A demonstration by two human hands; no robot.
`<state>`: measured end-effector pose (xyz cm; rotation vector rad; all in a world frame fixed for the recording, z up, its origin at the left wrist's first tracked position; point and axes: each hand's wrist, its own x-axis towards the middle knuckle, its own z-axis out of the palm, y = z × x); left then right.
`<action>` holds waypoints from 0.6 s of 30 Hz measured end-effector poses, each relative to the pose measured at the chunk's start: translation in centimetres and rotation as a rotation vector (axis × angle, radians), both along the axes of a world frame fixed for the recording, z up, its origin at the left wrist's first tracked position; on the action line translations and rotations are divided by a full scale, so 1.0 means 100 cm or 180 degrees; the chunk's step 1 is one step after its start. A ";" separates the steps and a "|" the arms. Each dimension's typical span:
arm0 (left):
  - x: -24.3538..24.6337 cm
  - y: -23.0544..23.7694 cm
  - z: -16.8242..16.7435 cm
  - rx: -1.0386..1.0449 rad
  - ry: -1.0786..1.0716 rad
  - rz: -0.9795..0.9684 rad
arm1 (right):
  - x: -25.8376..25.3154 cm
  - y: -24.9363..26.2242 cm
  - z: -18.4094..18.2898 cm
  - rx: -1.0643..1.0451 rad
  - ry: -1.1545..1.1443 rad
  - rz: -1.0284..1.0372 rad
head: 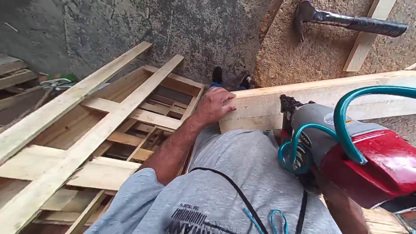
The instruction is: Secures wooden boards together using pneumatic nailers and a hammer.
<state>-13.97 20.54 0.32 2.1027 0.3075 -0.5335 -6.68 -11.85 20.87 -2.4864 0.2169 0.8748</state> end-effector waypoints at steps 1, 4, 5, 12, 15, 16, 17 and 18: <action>-0.005 0.012 -0.004 -0.0140 -0.0002 0.0179 | -0.006 0.007 0.000 0.0051 0.0016 -0.0067; -0.023 0.031 -0.016 -0.0505 0.0002 0.0622 | -0.024 0.024 0.001 0.0139 -0.0012 -0.0124; -0.026 0.031 -0.020 -0.0600 -0.0040 0.0697 | -0.029 0.030 0.002 0.0047 -0.0003 -0.0100; -0.033 0.032 -0.045 -0.0955 -0.0636 0.0673 | -0.060 0.041 -0.016 0.0374 0.0012 -0.0261; -0.031 0.032 -0.044 -0.0970 -0.0771 0.0635 | -0.054 0.059 -0.014 -0.0070 0.0172 -0.0174; -0.030 0.032 -0.042 -0.0956 -0.0791 0.0638 | -0.055 0.061 -0.014 -0.0208 0.0169 -0.0070; -0.030 0.032 -0.043 -0.0928 -0.0804 0.0600 | -0.057 0.062 -0.016 -0.0296 0.0142 -0.0025; -0.029 0.033 -0.043 -0.0919 -0.0802 0.0565 | -0.059 0.063 -0.018 -0.0325 0.0038 0.0002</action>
